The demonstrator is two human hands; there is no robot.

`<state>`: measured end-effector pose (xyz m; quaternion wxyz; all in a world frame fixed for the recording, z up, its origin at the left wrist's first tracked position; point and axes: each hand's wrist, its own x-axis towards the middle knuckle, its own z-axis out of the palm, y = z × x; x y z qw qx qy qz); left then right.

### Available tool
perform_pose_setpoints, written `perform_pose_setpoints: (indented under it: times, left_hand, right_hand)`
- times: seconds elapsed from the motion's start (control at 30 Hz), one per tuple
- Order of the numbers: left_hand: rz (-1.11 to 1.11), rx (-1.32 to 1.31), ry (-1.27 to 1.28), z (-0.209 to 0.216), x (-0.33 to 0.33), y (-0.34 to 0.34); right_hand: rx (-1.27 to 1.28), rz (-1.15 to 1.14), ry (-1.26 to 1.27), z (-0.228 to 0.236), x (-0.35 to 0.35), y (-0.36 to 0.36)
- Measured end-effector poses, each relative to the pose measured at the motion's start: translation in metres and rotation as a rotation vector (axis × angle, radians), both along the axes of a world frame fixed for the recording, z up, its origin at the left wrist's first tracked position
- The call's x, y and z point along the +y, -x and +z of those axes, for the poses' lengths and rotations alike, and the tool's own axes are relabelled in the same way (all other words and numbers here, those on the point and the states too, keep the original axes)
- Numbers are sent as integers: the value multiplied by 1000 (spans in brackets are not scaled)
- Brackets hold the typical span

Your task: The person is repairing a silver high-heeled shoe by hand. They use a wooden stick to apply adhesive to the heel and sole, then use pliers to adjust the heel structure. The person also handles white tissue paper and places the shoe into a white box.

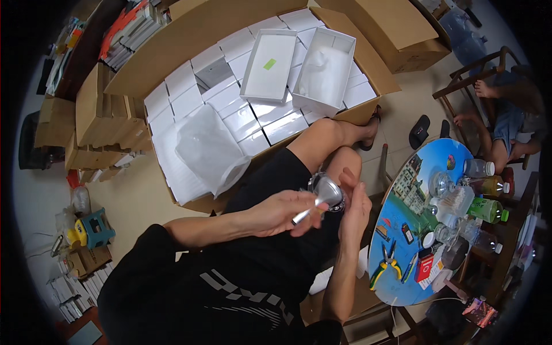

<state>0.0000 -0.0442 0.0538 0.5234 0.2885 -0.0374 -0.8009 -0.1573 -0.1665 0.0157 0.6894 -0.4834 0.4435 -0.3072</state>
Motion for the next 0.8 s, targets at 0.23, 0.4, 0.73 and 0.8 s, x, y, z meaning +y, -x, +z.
perform_pose_setpoints:
  times: [0.23,0.4,0.73,0.8]
  left_hand:
    - [-280,-197,401,5,-17,32]
    - [-572,-598,558,11,-23,21]
    - [-393,-787,126,-75,22,5]
    - [-340,-843,92,-85,26,12]
  right_hand:
    - [-64,89,-418,-4,-23,47]
    - [-243,-101,-300,38,-20,53]
    - [-2,297,-316,-5,56,55]
    - [75,318,-286,-10,67,47]
